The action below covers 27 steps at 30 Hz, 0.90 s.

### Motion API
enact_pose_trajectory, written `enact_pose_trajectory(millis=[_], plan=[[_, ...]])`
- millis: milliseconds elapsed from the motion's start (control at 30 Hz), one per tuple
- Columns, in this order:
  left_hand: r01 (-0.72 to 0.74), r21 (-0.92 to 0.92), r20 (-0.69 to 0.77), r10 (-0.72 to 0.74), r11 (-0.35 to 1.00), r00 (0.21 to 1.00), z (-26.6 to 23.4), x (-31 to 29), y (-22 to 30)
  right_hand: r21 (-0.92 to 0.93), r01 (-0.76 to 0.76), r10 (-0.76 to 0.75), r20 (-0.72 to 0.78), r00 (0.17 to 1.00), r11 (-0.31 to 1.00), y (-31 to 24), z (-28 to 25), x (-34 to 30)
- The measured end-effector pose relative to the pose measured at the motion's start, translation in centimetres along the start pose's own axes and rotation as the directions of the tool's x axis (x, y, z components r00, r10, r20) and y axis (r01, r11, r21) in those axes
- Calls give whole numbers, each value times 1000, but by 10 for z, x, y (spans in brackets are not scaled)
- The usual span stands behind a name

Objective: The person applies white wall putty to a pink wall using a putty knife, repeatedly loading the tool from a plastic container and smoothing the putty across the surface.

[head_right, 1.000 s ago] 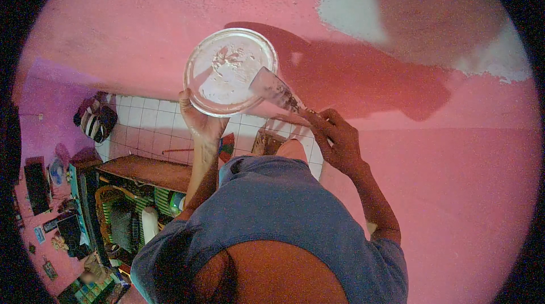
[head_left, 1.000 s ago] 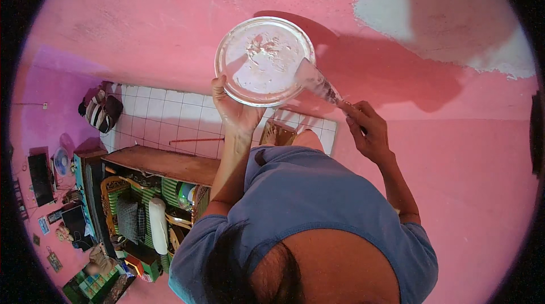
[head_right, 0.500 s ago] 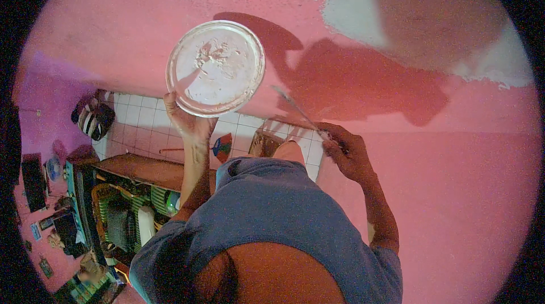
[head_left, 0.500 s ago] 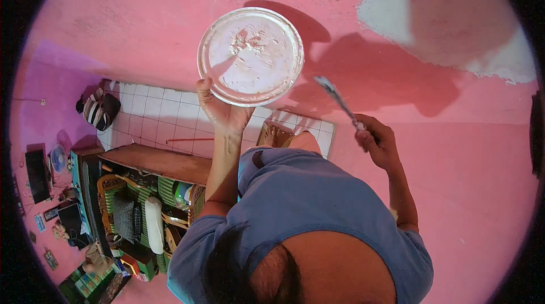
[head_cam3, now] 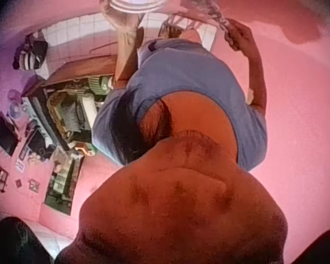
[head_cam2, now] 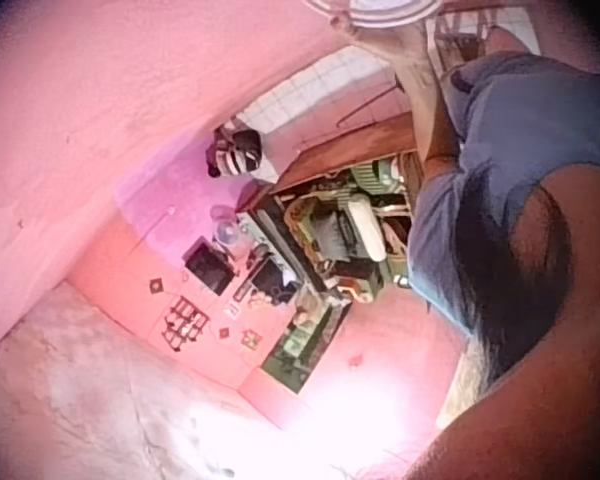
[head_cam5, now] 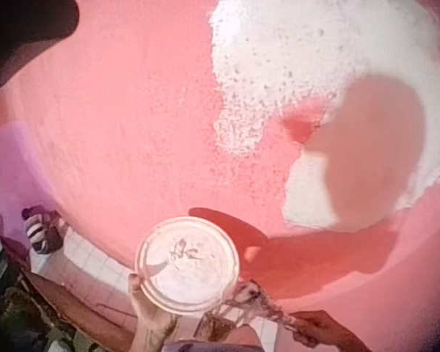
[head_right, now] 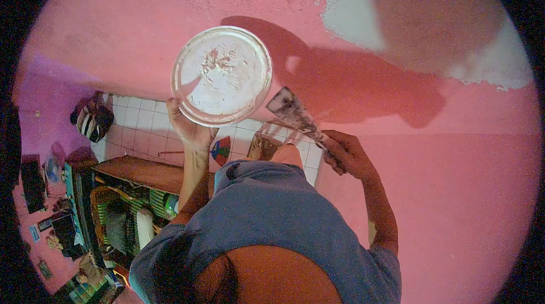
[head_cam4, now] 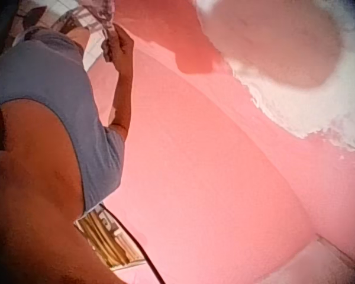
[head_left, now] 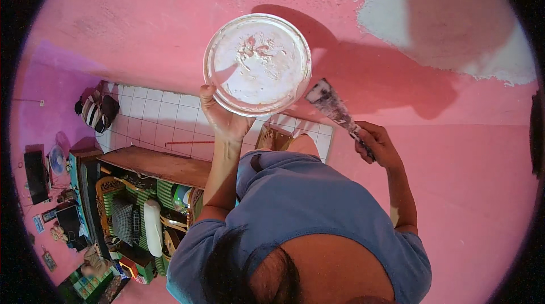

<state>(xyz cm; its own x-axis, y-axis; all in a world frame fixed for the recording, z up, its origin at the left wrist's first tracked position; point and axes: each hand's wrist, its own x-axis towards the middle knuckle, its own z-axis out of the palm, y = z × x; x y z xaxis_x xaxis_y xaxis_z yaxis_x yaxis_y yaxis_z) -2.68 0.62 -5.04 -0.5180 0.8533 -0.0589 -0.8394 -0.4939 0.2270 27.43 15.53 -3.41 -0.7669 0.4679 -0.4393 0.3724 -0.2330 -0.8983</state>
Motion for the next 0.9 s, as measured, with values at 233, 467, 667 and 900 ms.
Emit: enact_pose_trajectory(millis=[233,467,667,900], plan=[[-17,132,-49,23,991,999,2,-1,2,-489,134,-244,-168,955,862,-62,3,-9],[57,62,-30,-56,996,998,13,-8,3,-764,177,-318,-39,947,621,-89,7,-3],[64,109,-81,-55,992,995,5,-13,8,-783,225,-401,-35,915,580,-88,9,3],[68,116,-99,-57,991,993,4,-16,11,-842,95,-268,-61,961,532,-98,23,0]])
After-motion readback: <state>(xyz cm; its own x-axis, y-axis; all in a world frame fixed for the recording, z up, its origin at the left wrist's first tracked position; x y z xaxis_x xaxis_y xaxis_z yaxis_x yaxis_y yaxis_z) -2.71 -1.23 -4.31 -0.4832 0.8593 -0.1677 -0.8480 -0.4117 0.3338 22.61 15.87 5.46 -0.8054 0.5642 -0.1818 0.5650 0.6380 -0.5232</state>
